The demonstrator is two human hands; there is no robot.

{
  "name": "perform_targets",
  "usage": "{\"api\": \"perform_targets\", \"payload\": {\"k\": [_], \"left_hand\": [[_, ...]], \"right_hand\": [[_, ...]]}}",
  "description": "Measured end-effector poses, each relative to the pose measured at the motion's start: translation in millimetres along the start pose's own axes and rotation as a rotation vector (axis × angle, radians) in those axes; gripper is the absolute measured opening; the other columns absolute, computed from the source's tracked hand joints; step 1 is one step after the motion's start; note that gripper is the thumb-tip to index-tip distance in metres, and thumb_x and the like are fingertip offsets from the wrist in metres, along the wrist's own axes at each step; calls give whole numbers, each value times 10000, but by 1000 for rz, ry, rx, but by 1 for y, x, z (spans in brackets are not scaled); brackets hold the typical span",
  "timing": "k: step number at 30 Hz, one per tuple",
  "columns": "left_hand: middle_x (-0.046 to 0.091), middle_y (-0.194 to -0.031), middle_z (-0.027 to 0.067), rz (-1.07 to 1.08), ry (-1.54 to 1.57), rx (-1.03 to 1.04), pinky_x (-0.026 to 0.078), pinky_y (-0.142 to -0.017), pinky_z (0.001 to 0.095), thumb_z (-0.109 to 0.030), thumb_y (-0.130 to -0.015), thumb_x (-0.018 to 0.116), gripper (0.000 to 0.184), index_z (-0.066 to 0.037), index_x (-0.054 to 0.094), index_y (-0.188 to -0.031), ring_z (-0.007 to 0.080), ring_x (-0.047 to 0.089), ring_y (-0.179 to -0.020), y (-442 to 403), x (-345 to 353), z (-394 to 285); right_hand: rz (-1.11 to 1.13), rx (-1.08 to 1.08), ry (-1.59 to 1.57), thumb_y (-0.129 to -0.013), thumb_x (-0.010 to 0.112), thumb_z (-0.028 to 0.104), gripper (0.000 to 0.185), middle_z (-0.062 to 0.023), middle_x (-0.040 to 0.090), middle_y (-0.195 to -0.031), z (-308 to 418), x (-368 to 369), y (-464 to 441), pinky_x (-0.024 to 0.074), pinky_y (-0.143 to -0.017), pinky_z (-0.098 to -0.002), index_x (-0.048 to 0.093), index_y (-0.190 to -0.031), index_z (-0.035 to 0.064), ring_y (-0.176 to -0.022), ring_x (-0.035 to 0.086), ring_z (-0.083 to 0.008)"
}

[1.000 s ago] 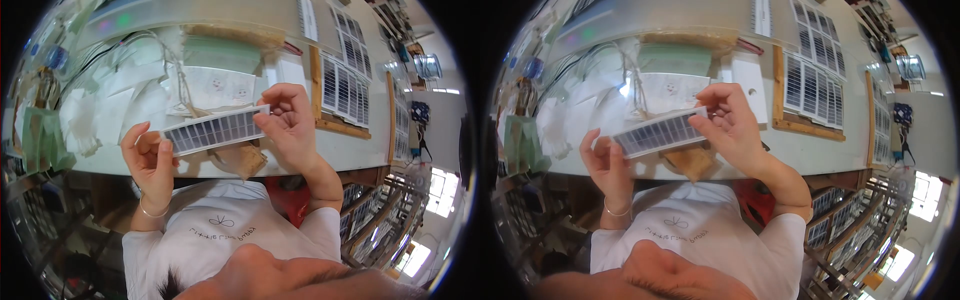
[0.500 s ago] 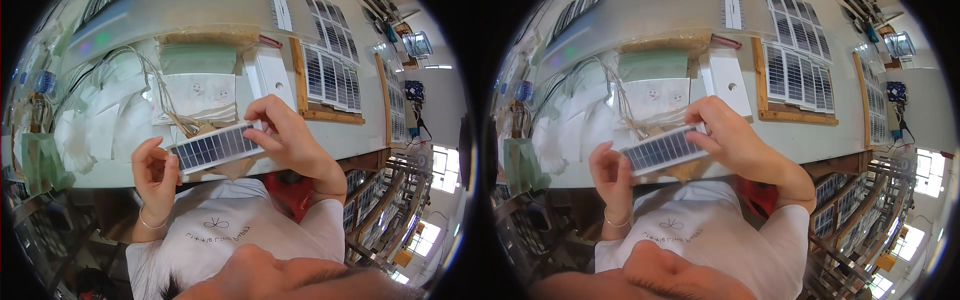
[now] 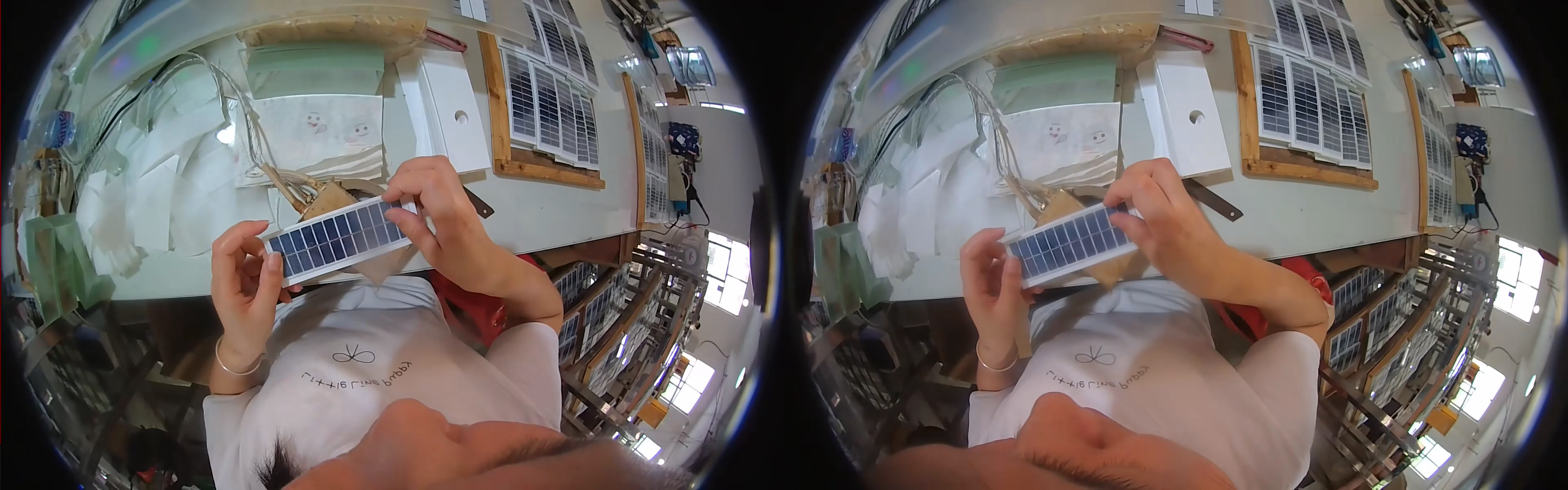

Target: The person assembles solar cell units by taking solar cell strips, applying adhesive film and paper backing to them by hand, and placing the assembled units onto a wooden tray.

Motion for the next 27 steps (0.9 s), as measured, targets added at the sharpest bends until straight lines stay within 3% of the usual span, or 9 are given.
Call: {"api": "perform_targets", "payload": {"k": [4, 6, 9, 14, 20, 23, 27], "left_hand": [[518, -941, 38, 6, 43, -37, 515, -521, 163, 3, -1019, 570, 355, -11, 473, -1360, 44, 588, -681, 3, 1, 2], [528, -963, 49, 32, -12, 39, 527, -536, 169, 16, -1015, 572, 338, -5, 476, -1339, 64, 602, -678, 4, 1, -1], [533, -974, 56, 38, 32, 37, 544, -555, 180, 48, -1000, 580, 323, -2, 482, -1304, 73, 602, -687, 7, 2, 1], [547, -991, 67, 50, 1, 118, 567, -575, 204, 70, -985, 596, 274, 2, 491, -1229, 78, 603, -718, 14, 7, 3], [565, -932, 70, 126, 37, 153, 557, -565, 209, 63, -989, 598, 161, 18, 566, -1140, 89, 610, -695, 8, 14, -6], [569, -877, 59, 234, -172, 172, 520, -538, 198, 45, -996, 601, 103, 26, 659, -1079, 85, 616, -644, 5, 17, -15], [571, -854, 44, 200, -46, -10, 494, -516, 192, 36, -1001, 600, 112, 35, 708, -1029, 80, 620, -605, 7, 11, -6]], "right_hand": [[-21, 49, -105, -883, 692, -89, 311, -151, 533, -1179, -6, 0, 9, 518, -797, -340, 564, -1136, 39, -1043, 561, -267], [-12, 102, -182, -887, 693, -80, 301, -150, 504, -1190, -11, 2, 11, 528, -825, -351, 569, -1127, 52, -1041, 566, -280], [-35, 38, -129, -862, 692, -115, 333, -160, 561, -1165, -10, 0, 12, 510, -819, -332, 560, -1118, 53, -1073, 558, -264], [-73, -70, -5, -839, 712, -105, 341, -162, 556, -1170, -1, -9, 20, 457, -926, -361, 590, -1090, 91, -1097, 542, -285], [-98, -64, 84, -846, 712, -89, 287, -150, 553, -1168, -2, -14, 33, 461, -905, -357, 632, -1054, 92, -1066, 549, -282], [-45, -36, 83, -845, 720, -81, 272, -142, 557, -1163, 0, -13, 28, 471, -890, -354, 675, -1048, 94, -1056, 556, -275], [-19, 69, -36, -843, 730, -74, 259, -132, 560, -1155, -4, -11, 24, 487, -861, -338, 713, -1039, 94, -1027, 572, -246]]}}
Point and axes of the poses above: each hand's wrist, its own y-axis away from the middle knuckle, its own x-axis out of the palm, z = x × y, the point moved 8 cm from there along -y, towards the middle knuckle
